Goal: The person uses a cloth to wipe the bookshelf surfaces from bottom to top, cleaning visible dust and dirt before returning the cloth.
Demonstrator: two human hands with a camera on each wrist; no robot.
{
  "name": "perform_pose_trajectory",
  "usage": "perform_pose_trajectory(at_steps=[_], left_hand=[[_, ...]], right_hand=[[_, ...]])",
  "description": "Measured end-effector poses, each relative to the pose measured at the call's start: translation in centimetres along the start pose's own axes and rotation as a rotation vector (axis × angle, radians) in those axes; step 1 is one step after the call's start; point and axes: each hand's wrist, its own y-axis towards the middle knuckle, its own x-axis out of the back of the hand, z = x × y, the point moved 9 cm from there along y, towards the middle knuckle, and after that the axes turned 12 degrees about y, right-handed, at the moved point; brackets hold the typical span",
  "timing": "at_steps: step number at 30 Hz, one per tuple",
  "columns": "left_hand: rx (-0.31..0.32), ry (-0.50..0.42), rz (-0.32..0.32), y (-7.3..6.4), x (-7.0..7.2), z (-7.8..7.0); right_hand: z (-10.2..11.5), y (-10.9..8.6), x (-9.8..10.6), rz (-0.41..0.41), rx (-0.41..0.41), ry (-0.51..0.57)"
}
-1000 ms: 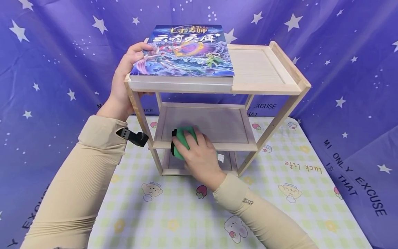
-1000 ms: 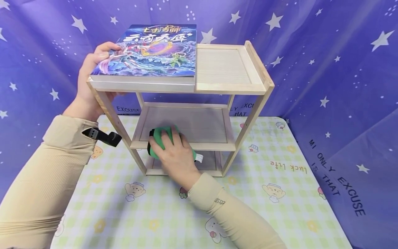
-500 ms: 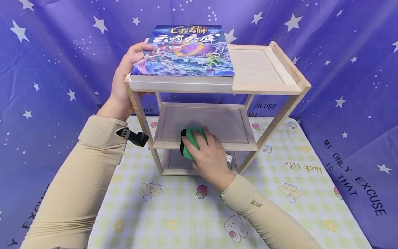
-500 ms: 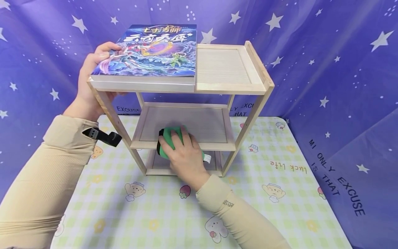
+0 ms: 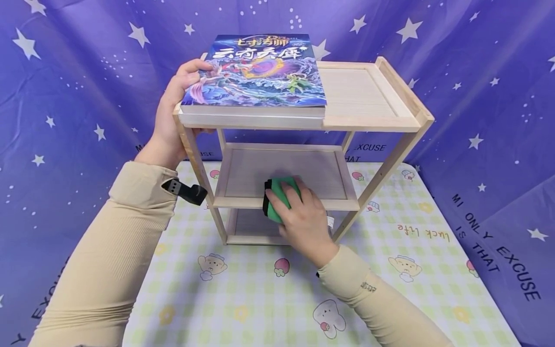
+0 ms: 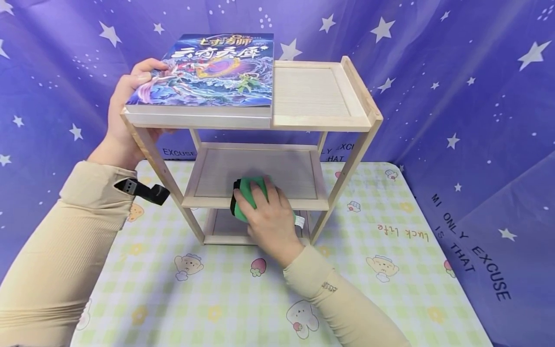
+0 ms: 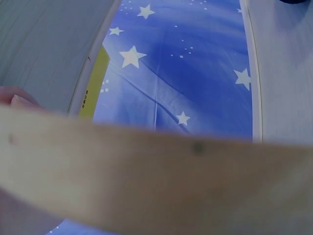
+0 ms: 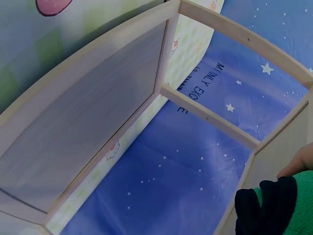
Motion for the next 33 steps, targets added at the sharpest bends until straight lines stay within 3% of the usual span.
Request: perform_pose_trajectory(at_steps=[25,33], left_hand=[[0.005,-0.019,0.000,-0.1,0.2,0.0],[0.015,0.042,0.000,-0.1,0.1,0.1]], right_hand=[[-3.1,-2.1,1.7,-0.002,-0.073,-0.004],[-4.0,-2.8,2.4,-0.023,-0.093,-0.008]])
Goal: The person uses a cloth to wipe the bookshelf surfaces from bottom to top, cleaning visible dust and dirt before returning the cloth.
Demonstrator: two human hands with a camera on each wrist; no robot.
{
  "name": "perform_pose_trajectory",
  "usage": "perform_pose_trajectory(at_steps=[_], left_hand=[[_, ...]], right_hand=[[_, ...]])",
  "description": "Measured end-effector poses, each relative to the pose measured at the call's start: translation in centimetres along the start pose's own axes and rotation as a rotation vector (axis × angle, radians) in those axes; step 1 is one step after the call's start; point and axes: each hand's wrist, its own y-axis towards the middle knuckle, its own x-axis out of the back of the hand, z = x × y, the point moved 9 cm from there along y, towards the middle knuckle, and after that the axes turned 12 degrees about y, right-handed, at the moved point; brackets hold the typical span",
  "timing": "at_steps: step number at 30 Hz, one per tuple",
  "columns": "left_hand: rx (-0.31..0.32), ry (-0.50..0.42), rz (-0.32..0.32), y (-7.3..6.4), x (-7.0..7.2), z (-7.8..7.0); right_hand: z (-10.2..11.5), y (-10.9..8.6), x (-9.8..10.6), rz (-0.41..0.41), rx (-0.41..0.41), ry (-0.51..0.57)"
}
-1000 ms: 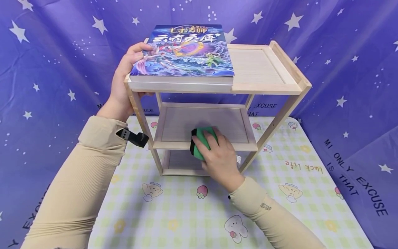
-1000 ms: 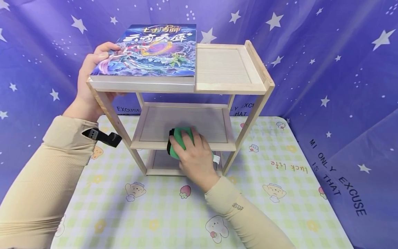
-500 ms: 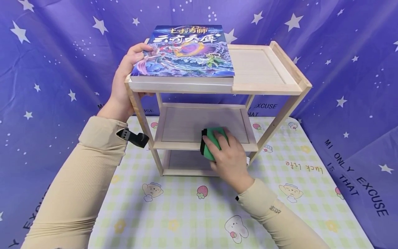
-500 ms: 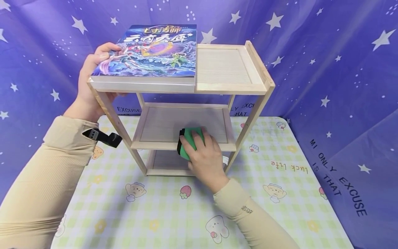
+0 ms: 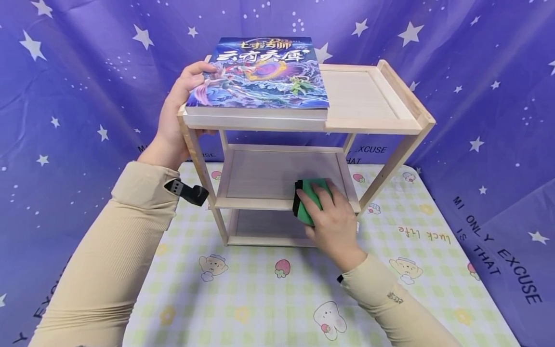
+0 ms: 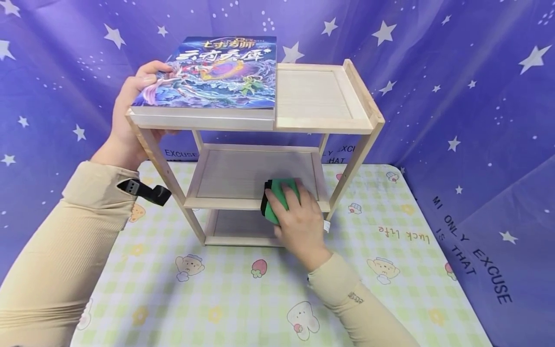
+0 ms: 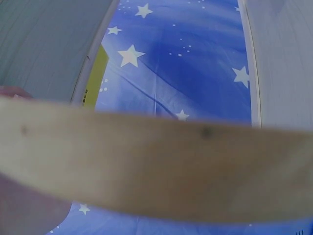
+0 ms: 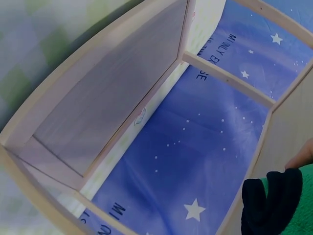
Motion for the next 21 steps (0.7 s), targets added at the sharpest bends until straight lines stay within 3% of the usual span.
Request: perform_pose_trajectory(at_steps=[5,11,15,21], left_hand=[[0.001,0.034,-0.003,0.1,0.0,-0.1],[0.009,0.149,0.007,0.2,0.2,-0.2],[0.030,0.189,0.024,0.1,0.3,-0.2],[0.082,0.162,0.066,0.0,0.3,-0.1]], right_hand=[[-0.7,-0.4,0.4,-0.004,-0.020,0.009],[-1.2,-0.8,0.8,0.022,-0.038,0.025],[-1.3,-0.9,1.1,0.030,-0.042,0.090],[-1.4,-0.9,1.7,0.001,-0.061,0.236]])
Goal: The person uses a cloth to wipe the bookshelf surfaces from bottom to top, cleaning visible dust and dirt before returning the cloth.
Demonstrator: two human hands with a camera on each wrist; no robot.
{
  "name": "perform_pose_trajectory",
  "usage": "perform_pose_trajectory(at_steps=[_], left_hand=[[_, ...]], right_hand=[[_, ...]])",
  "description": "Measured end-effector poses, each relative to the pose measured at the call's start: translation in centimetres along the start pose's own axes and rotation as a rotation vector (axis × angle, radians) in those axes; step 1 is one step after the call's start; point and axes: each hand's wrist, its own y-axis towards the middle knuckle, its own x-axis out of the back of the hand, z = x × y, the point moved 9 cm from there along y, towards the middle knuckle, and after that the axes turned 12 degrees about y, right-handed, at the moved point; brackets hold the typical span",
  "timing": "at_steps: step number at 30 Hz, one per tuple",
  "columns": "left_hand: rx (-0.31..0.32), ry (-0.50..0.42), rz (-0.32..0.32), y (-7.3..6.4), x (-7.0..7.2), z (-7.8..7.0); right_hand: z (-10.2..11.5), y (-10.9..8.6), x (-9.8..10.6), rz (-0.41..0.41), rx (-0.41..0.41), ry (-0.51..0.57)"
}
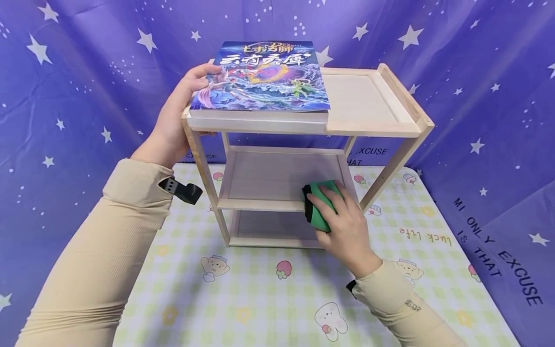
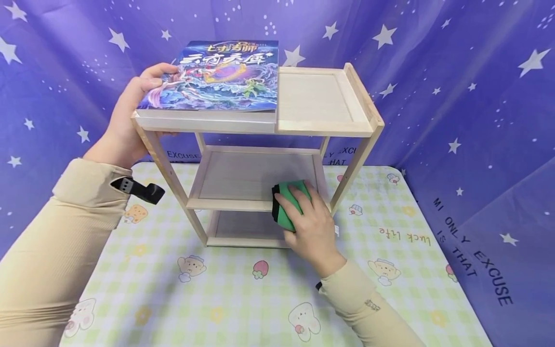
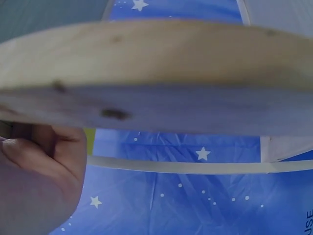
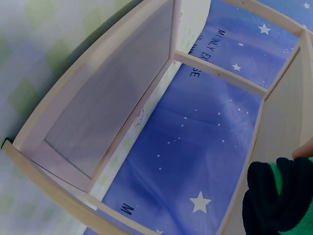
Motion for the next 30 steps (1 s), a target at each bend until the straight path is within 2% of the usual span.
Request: perform_pose_trajectory(at_steps=[9,15,20,24,30], left_hand=[[0.089,0.023,0.051,-0.3,0.4,-0.4],[0.136,0.035,0.113,-0.3,0.1,-0.3],[0.203,0.059,0.148,-0.1,-0.1,-0.1],[0.239,0.053,0.152,0.0,-0.2,0.0],[0.210,0.023,0.121,-0.1,-0.3,0.1]], right_hand=[[0.1,0.7,1.8,-0.070,-0.031,0.133],[0.3,1.3,3.2,-0.131,-0.028,0.182],[1.2,2.3,4.4,-0.171,0.031,0.199],[2.2,3.4,5.9,-0.224,0.084,0.239],[3.2,4.8,8.3,-0.319,0.128,0.339]])
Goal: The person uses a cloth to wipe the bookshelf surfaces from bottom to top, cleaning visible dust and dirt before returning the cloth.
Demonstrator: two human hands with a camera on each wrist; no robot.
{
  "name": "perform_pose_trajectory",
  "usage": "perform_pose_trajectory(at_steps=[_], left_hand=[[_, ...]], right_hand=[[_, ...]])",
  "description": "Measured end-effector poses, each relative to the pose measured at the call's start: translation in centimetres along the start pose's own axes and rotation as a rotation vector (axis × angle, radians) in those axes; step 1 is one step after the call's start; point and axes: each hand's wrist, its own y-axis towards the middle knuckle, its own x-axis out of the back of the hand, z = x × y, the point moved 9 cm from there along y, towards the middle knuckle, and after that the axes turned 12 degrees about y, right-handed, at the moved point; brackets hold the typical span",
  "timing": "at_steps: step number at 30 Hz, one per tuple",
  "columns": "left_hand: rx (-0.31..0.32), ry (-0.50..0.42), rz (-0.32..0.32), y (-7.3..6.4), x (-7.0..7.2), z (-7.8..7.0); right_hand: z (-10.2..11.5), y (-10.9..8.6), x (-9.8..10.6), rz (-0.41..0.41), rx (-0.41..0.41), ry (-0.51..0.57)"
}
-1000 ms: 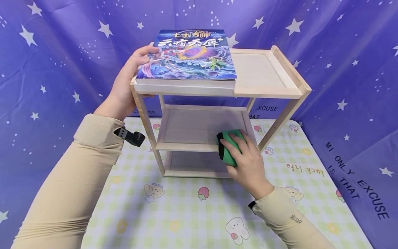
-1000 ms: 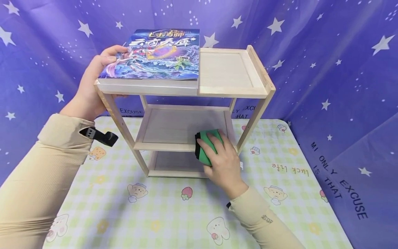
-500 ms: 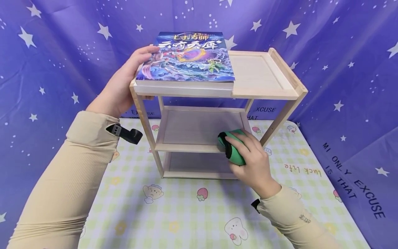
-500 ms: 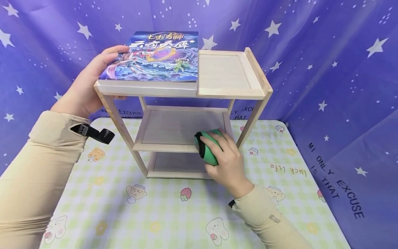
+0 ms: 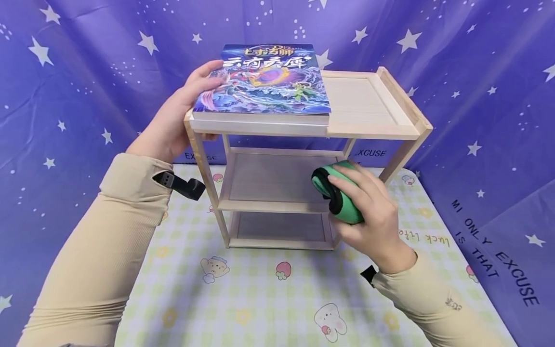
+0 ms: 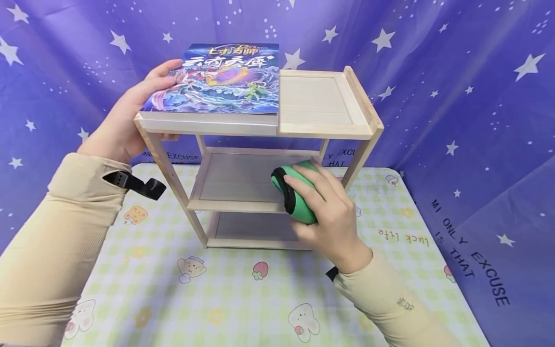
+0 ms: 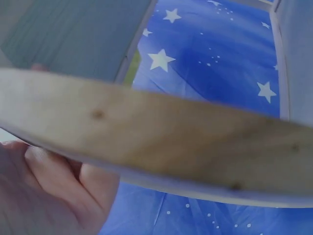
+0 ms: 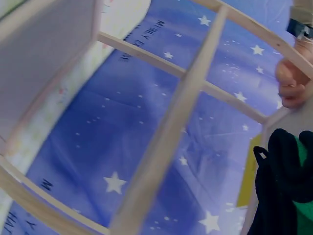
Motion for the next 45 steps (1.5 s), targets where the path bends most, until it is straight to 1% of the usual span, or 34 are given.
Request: perform_pose_trajectory(at_steps=[4,7,10,15,19,22,24,27,31,33,36,38,39,40,42,45], left_hand=[[-0.032,-0.022,-0.010,0.1,-0.1,-0.1],[-0.050,-0.032,0.004,0.1,-0.2,-0.2],[-0.053,-0.030,0.010,0.2,-0.2,-0.2],[-0.045,-0.001,-0.012,0.1,0.0,-0.1],[-0.051,0.011,-0.024,0.0,0.1,-0.2],[-0.052,0.010,-0.024,0.0,0.1,-0.2],[-0.054,0.006,-0.022,0.0,0.1,-0.3],[-0.052,0.002,-0.026,0.1,0.0,-0.3],[-0.049,0.006,-0.028,0.0,0.0,-0.3],[-0.052,0.008,-0.026,0.0,0.0,-0.4],[-0.057,0.006,-0.025,-0.1,0.1,-0.4],[-0.058,0.002,-0.027,-0.1,0.1,-0.5],[-0.059,-0.001,-0.028,-0.1,0.1,-0.5],[-0.061,0.001,-0.029,-0.1,0.1,-0.5],[-0.062,-0.001,-0.033,-0.1,0.1,-0.5],[-0.063,-0.003,-0.043,-0.1,0.1,-0.4]], right_hand=[[1.0,1.1,0.8,-0.048,0.045,0.020],[2.0,1.9,1.3,-0.079,0.088,0.035],[3.2,2.8,2.0,-0.130,0.141,0.068],[4.7,4.0,3.7,-0.240,0.239,0.100],[4.7,5.2,4.8,-0.303,0.276,0.118],[3.9,6.5,5.5,-0.315,0.257,0.122],[3.3,7.4,5.8,-0.294,0.222,0.115],[2.7,8.8,6.0,-0.244,0.149,0.062],[2.3,10.6,5.7,-0.150,0.066,-0.024],[1.8,11.5,5.5,-0.091,0.024,-0.063],[0.0,12.7,5.5,0.012,-0.007,-0.125],[-1.7,13.3,5.6,0.085,-0.011,-0.164],[-2.9,13.5,5.6,0.127,0.001,-0.218],[-3.7,13.8,5.6,0.156,-0.003,-0.231],[-5.1,14.4,5.4,0.206,-0.060,-0.236],[-5.8,15.3,4.7,0.272,-0.205,-0.265]])
